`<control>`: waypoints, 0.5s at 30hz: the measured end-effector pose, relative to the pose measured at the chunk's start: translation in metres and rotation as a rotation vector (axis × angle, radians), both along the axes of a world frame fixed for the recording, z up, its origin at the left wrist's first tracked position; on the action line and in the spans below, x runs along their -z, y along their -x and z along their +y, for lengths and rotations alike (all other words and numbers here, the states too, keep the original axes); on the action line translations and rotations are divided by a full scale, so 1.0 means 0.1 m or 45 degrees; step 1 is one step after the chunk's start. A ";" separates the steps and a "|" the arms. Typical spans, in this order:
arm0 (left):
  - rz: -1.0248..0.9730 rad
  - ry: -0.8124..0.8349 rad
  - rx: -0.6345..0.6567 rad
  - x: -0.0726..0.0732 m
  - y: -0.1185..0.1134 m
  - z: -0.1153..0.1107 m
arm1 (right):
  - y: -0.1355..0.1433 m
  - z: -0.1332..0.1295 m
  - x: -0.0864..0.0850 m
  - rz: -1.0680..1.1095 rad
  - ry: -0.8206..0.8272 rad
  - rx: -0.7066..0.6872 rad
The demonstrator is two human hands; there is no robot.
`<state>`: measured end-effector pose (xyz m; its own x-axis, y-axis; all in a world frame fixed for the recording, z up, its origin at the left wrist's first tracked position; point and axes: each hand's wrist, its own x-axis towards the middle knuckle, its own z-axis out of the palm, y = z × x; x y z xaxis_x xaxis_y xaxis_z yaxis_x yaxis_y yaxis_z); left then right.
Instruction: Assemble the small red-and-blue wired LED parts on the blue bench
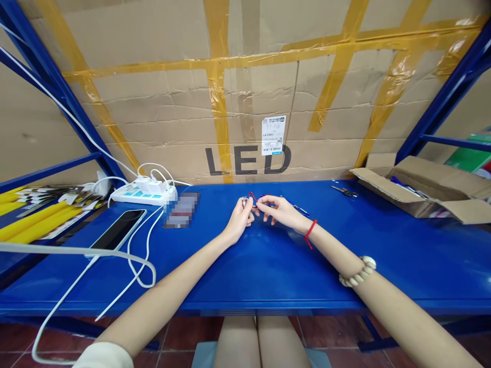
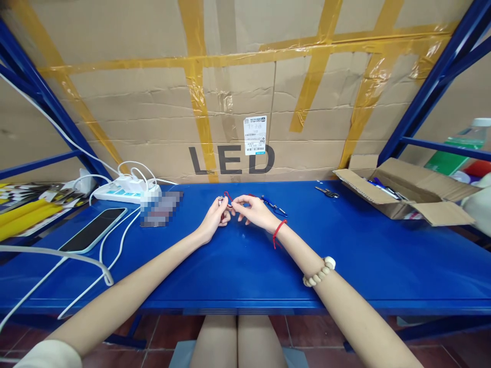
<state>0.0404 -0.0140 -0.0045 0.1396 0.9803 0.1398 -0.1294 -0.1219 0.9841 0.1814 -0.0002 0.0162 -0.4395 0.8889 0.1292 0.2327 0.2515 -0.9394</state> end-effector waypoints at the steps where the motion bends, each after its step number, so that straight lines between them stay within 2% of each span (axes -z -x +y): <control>1: -0.046 0.019 0.020 0.00 0.00 0.00 | 0.01 -0.01 0.00 -0.001 0.006 -0.023; 6: -0.222 0.102 0.102 -0.02 0.00 -0.01 | -0.01 0.01 0.03 -0.004 -0.011 -0.030; 15: -0.195 0.133 0.156 -0.05 0.00 -0.02 | -0.02 0.09 0.17 -0.098 -0.237 -0.030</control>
